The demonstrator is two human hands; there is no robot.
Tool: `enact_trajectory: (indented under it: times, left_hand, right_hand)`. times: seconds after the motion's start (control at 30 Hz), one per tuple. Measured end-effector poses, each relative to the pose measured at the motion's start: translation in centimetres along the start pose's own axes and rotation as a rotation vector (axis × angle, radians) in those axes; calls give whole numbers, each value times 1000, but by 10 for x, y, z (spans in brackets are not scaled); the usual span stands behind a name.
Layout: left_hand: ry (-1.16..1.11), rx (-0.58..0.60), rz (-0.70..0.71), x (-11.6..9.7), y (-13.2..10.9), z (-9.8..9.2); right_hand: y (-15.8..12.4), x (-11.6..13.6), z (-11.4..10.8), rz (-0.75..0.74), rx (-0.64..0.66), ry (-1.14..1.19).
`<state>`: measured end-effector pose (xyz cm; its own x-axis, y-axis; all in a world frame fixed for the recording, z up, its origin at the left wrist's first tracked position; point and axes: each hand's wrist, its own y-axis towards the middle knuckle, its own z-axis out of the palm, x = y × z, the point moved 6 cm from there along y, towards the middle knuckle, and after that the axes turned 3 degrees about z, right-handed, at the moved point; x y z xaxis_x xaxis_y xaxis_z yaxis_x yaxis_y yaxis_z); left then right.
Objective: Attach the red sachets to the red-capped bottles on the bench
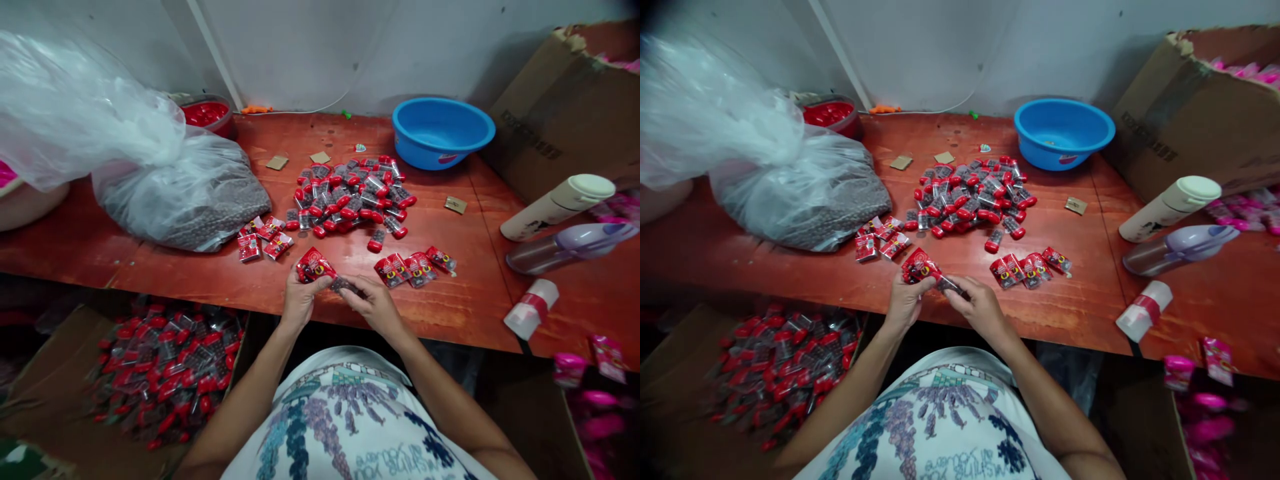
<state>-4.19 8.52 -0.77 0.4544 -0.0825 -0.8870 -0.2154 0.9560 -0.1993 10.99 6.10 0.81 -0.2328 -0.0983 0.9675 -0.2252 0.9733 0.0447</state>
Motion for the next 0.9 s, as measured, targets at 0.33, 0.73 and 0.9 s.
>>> enact_trajectory:
  times: [0.33,0.73,0.9]
  left_hand:
    - [104,108,-137,7,-5,5]
    - [88,141,-167,20,-7,4]
    - [96,143,-210,22,-4,5]
  right_hand:
    - [-9,-13,13,79,-112,161]
    - [-5,-36,8,145,-35,249]
    - [-6,-34,2,61,-61,51]
